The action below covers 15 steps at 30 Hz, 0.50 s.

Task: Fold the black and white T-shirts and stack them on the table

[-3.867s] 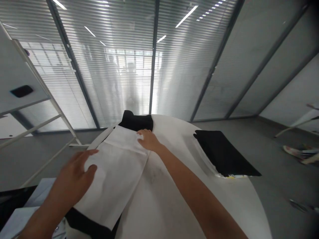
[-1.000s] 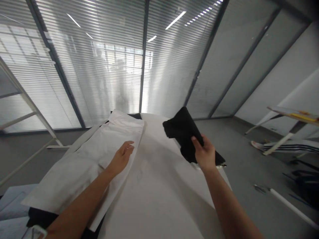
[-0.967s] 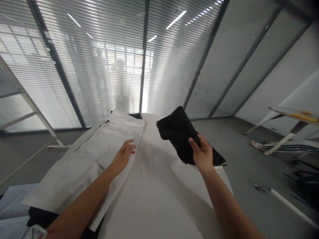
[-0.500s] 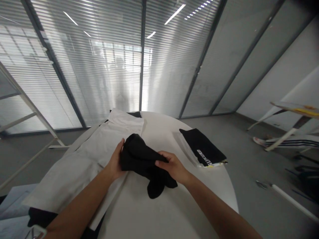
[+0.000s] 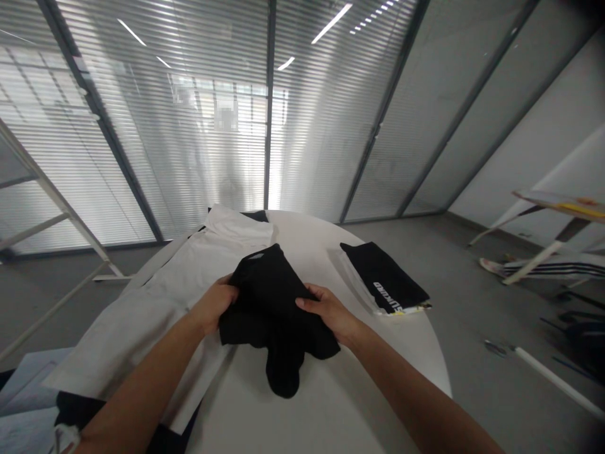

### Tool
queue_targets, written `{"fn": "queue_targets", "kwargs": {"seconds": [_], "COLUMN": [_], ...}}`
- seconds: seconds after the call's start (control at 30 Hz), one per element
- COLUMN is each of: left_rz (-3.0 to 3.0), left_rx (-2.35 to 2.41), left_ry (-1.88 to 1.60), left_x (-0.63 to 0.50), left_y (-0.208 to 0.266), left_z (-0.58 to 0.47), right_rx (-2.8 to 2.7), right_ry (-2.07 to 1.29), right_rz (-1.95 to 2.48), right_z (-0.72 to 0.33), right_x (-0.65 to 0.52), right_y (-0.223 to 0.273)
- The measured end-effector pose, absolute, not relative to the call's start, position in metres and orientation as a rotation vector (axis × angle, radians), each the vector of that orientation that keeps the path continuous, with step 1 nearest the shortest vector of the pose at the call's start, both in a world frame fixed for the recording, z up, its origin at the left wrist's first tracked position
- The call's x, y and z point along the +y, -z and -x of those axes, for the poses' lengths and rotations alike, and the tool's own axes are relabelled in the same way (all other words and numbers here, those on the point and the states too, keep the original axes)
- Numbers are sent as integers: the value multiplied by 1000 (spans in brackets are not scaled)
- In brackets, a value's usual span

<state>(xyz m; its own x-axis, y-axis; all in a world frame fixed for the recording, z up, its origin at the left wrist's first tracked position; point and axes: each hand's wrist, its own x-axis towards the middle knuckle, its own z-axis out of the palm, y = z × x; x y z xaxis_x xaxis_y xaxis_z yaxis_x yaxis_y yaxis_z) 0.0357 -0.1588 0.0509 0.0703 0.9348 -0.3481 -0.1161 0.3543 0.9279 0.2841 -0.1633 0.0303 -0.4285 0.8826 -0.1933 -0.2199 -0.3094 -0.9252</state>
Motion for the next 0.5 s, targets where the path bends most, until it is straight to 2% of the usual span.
{"fn": "queue_targets", "kwargs": {"seconds": [0.1,0.33,0.5], "left_rz": [-924,-1031,-1061], "left_rx": [1280,1372,1509], "left_ry": [-892,-1005,-1148], "left_x": [-162,-175,-187], "left_y": [-64,-105,-137], "left_z": [-23,21,47], "right_rx": [-1070,-1075,-972], "right_ry": [-1790,-1731,-1880], "right_rz": [941,889,757], "right_z": [-282,-257,-214], "right_x": [-160,-138,-97], "right_y": [-33,-63,-86]}}
